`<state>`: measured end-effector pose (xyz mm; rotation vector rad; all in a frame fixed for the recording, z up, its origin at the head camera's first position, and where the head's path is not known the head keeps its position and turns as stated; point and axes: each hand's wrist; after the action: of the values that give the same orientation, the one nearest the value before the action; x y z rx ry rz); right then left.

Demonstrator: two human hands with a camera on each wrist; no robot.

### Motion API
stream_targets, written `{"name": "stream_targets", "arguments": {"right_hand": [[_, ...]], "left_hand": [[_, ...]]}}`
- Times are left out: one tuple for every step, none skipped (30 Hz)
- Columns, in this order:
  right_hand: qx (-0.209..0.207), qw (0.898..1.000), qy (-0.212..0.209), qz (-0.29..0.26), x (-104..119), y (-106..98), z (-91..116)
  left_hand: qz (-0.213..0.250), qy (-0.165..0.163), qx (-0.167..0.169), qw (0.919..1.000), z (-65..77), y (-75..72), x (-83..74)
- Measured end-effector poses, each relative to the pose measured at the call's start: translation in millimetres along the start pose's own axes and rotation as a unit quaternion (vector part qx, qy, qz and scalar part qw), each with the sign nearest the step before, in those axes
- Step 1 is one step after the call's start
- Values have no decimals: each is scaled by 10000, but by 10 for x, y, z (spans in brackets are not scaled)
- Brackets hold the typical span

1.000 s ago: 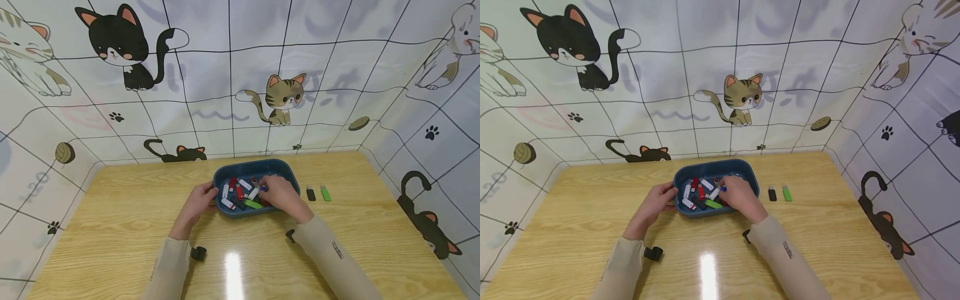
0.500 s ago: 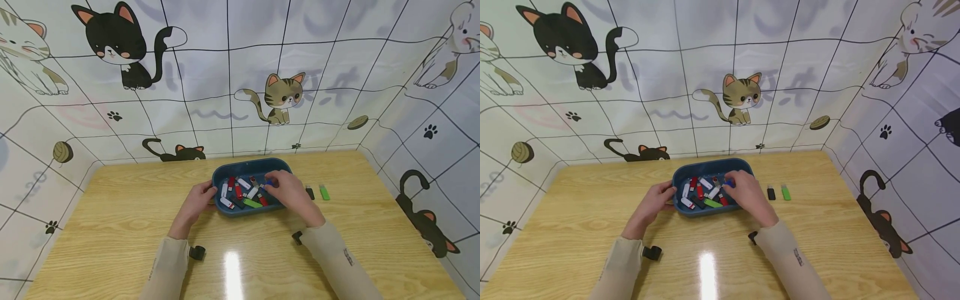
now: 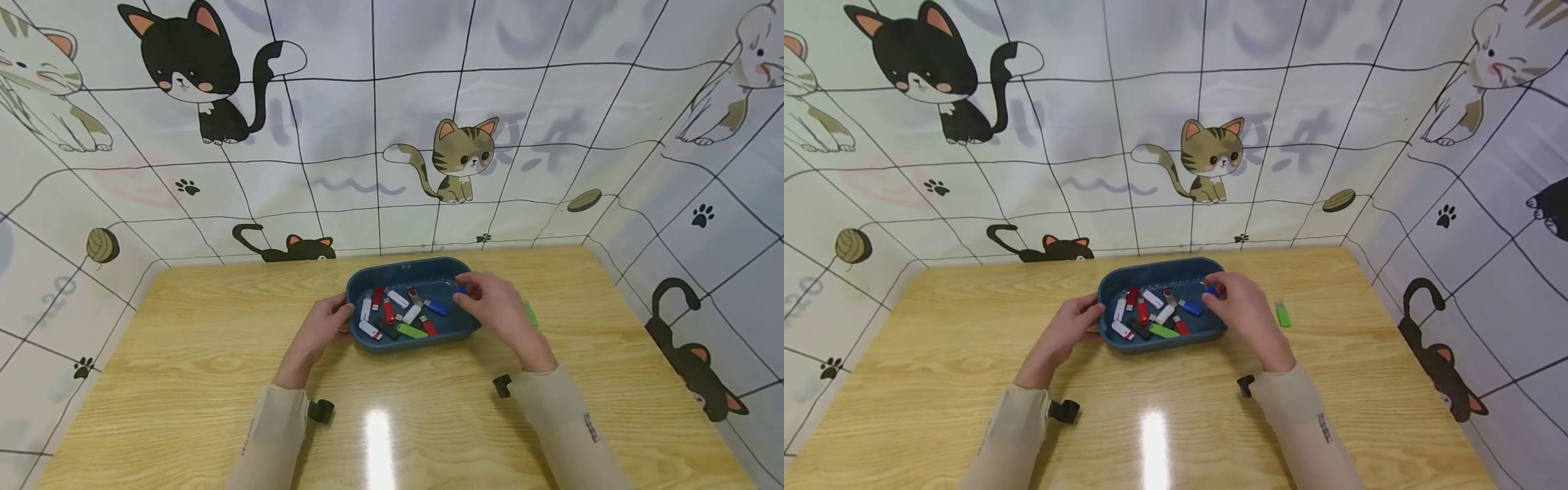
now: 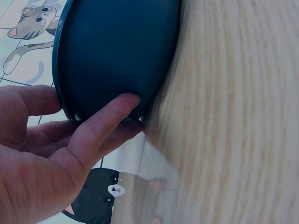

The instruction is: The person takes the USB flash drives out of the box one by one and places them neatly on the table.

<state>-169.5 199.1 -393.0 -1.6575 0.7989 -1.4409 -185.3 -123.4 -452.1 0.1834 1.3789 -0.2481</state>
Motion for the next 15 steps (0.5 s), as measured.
{"name": "stream_targets", "arguments": {"right_hand": [[3,10000,30,-17,-19,-21,7],[3,10000,54,-19,-37,-43,15],[19,10000,85,-16,-57,-65,23],[37,9999,125,-8,-73,-87,29],[61,9998,177,-12,-93,-109,36],[71,9997,214,-22,-111,-130,46],[66,9997,235,-1,-137,-149,54],[58,9997,249,14,-157,-168,64],[49,9996,273,20,-182,-183,73],[24,9996,281,19,-208,-198,82],[3,9996,290,34,-235,-212,89],[-25,9996,291,53,-262,-227,96],[-63,9995,290,80,-292,-240,102],[-89,9995,299,96,-318,-255,110],[-130,9994,314,114,-346,-271,119]], "left_hand": [[-7,6,6,10000,2,1,-1],[-15,0,-4,10000,2,4,-2],[-22,3,3,10000,4,5,-4],[-16,5,1,10000,6,5,-2],[-3,9,6,10000,8,5,-1],[10,8,10,10000,9,4,0],[13,12,16,10000,10,4,2],[20,7,16,10000,7,3,4],[25,7,20,10000,7,3,5],[19,13,20,10000,6,2,7],[15,18,21,10000,6,0,8],[3,14,5,10000,5,1,8],[-7,15,-2,10000,5,0,10],[-3,8,1,10000,6,0,9],[-4,4,5,10000,7,-2,6]]}}
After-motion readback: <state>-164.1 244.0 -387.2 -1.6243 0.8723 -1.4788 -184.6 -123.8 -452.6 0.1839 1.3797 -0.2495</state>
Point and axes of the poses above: each hand's wrist, its own z-axis away from the middle knuckle, its own y-axis out of the palm, x = y × z, and after that the axes turned 5 degrees about z, right-handed
